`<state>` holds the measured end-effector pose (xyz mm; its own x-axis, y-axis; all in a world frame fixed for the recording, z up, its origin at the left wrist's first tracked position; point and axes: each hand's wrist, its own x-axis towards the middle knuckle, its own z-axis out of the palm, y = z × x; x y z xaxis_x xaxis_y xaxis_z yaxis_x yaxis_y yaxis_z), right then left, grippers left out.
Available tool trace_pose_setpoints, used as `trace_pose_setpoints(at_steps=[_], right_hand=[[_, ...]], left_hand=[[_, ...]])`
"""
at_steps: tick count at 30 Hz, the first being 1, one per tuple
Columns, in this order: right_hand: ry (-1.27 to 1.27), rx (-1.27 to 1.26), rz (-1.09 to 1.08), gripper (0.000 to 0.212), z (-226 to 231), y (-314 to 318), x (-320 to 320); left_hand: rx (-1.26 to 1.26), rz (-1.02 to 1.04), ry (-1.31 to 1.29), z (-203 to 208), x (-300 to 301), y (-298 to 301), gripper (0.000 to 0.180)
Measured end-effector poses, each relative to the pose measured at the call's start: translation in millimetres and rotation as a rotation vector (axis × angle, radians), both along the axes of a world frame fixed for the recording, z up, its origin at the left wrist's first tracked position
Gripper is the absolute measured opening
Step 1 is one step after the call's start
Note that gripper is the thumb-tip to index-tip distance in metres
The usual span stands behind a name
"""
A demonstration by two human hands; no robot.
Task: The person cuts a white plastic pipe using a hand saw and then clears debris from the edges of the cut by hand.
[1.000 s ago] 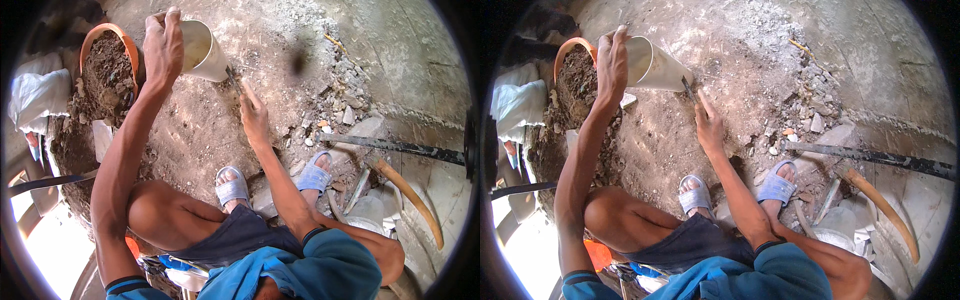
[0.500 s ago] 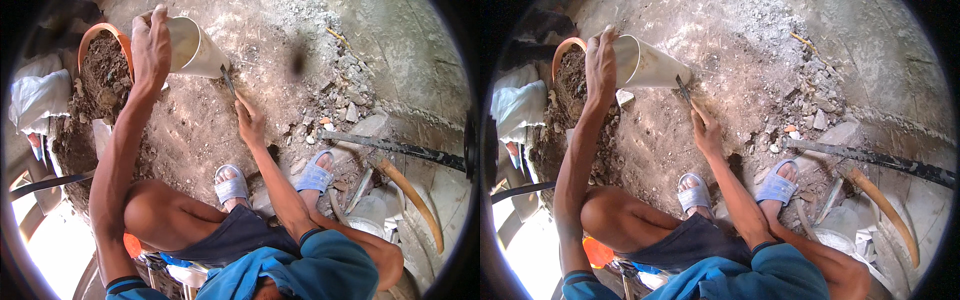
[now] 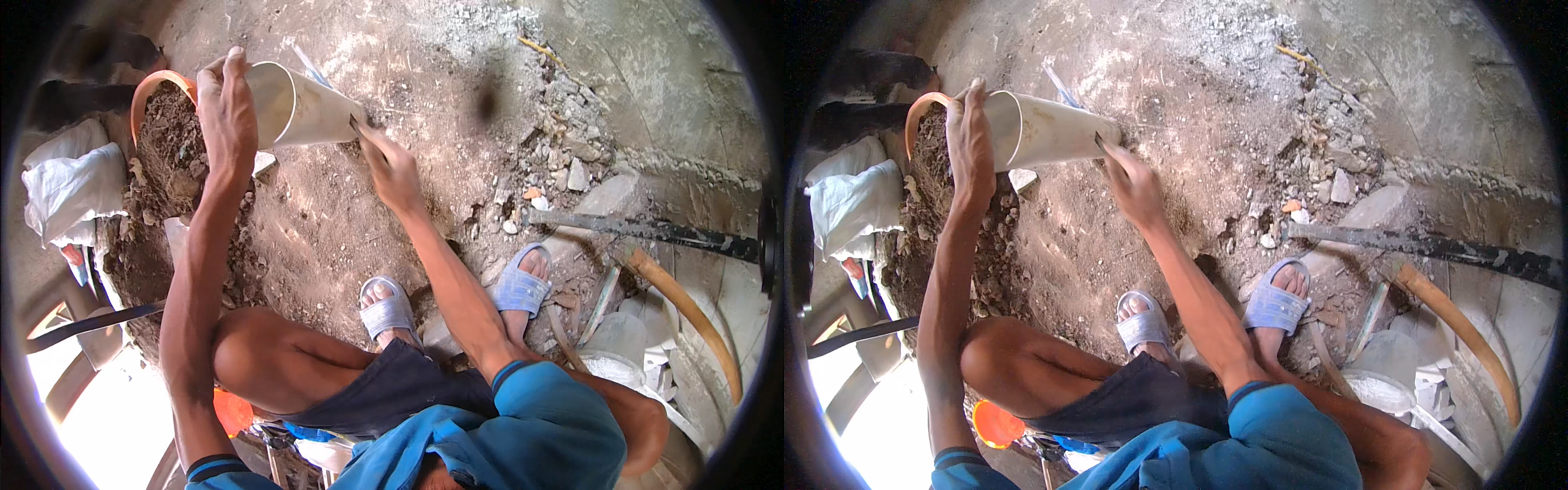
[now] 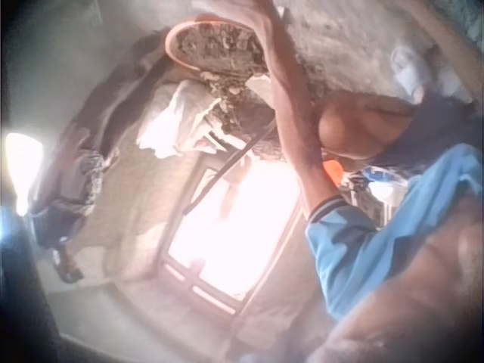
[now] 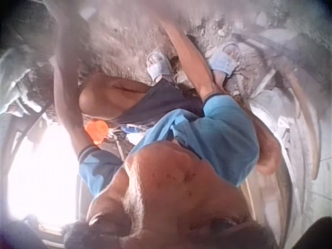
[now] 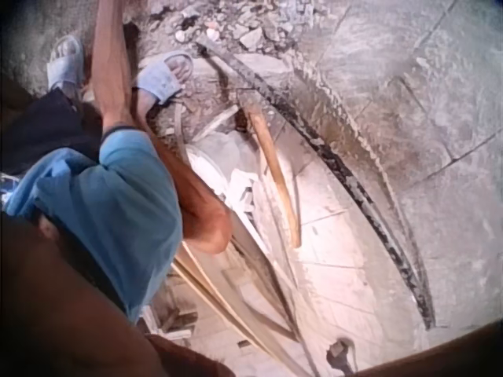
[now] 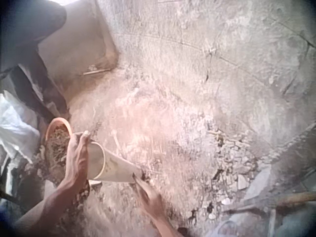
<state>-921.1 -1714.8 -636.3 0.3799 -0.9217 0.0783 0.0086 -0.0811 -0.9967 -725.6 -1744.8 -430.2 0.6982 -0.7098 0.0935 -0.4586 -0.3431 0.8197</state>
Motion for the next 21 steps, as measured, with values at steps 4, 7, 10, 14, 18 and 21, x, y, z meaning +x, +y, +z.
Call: trace_pose_setpoints(at_steps=[4,7,10,14,18,21], right_hand=[[0.189,0.05,0.047,0.058,50.3,10.5,-34.4],[0.105,0.217,0.095,0.052,52.0,-26.3,-3.9],[0.065,0.312,0.105,0.06,53.5,-1.1,-21.7],[0.116,0.305,0.123,0.053,57.8,-9.1,-28.0],[0.105,0.286,0.136,0.043,52.4,-23.2,-5.8],[0.158,0.142,0.08,0.046,42.2,21.0,-48.0]], left_hand=[[0.05,0.023,0.017,10.1,1.9,6.8,0.065],[0.022,0.011,0.034,4.9,-2.6,2.3,0.064],[0.005,0.004,0.027,5.6,-0.1,4.3,0.063],[0.027,0.028,0.048,4.5,4.2,5.7,0.064],[0.022,0.025,0.022,2.8,0.5,3.4,0.065],[0.03,0.015,0.048,6.9,7.3,3.3,0.065]])
